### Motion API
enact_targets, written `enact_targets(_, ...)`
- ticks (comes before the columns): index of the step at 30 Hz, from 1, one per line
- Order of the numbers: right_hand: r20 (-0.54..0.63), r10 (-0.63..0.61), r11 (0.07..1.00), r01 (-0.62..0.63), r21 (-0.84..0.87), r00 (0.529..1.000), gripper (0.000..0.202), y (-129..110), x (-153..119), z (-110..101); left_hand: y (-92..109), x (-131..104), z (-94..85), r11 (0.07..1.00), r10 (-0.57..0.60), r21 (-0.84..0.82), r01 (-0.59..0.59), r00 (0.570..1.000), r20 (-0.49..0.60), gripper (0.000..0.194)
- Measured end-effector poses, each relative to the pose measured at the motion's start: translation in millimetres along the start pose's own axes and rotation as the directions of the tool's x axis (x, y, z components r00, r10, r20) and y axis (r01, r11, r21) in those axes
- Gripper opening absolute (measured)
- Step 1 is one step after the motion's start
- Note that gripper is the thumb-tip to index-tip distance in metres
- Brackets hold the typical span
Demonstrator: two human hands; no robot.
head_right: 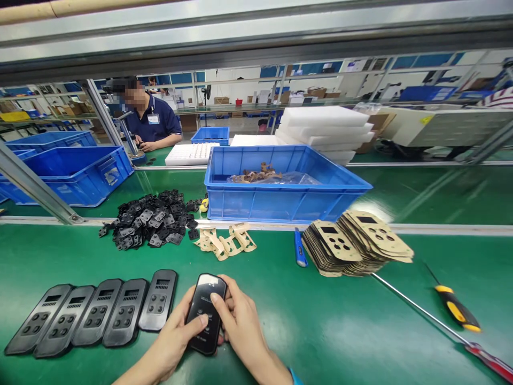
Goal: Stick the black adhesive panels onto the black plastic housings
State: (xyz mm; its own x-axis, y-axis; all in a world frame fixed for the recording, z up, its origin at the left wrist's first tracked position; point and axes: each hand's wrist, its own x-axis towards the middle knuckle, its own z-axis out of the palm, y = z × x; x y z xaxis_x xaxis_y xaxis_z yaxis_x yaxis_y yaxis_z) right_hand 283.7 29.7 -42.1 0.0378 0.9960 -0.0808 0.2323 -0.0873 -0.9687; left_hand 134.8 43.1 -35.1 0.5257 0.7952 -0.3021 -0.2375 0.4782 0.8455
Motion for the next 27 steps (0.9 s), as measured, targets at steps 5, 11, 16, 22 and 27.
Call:
enact_targets(5, -0.055, 0.026, 0.996, -0.022, 0.083, 0.998, 0.048, 1.2, 2.2, -1.1, 1.5, -0.1, 4.9, 0.993, 0.103, 0.043, -0.106, 0.991, 0.081, 0.083)
enact_targets(11, -0.006, 0.018, 0.995, -0.018, 0.094, 1.0, 0.048, 2.3, 5.0, -1.6, 1.8, -3.0, 2.6, 0.995, 0.079, 0.041, -0.087, 0.983, 0.163, 0.109)
enact_targets(16, 0.166, 0.016, 0.996, -0.03, 0.081, 0.986, 0.046, 1.8, 17.0, -22.1, 3.2, -3.4, -7.6, 0.99, 0.018, 0.13, -0.056, 0.961, 0.277, 0.122)
enact_targets(22, 0.071, -0.188, 0.901, 0.2, -0.385, 0.98, 0.028, 8.8, 30.3, -47.5, -4.7, 3.7, -22.7, 0.959, 0.192, 0.208, -0.195, 0.981, 0.037, 0.107)
enact_targets(27, -0.254, -0.348, 0.771, 0.121, -0.625, 0.902, 0.036, 5.3, 41.2, -92.8, -10.6, 7.4, -31.2, 0.962, 0.212, 0.183, -0.201, 0.976, -0.042, 0.093)
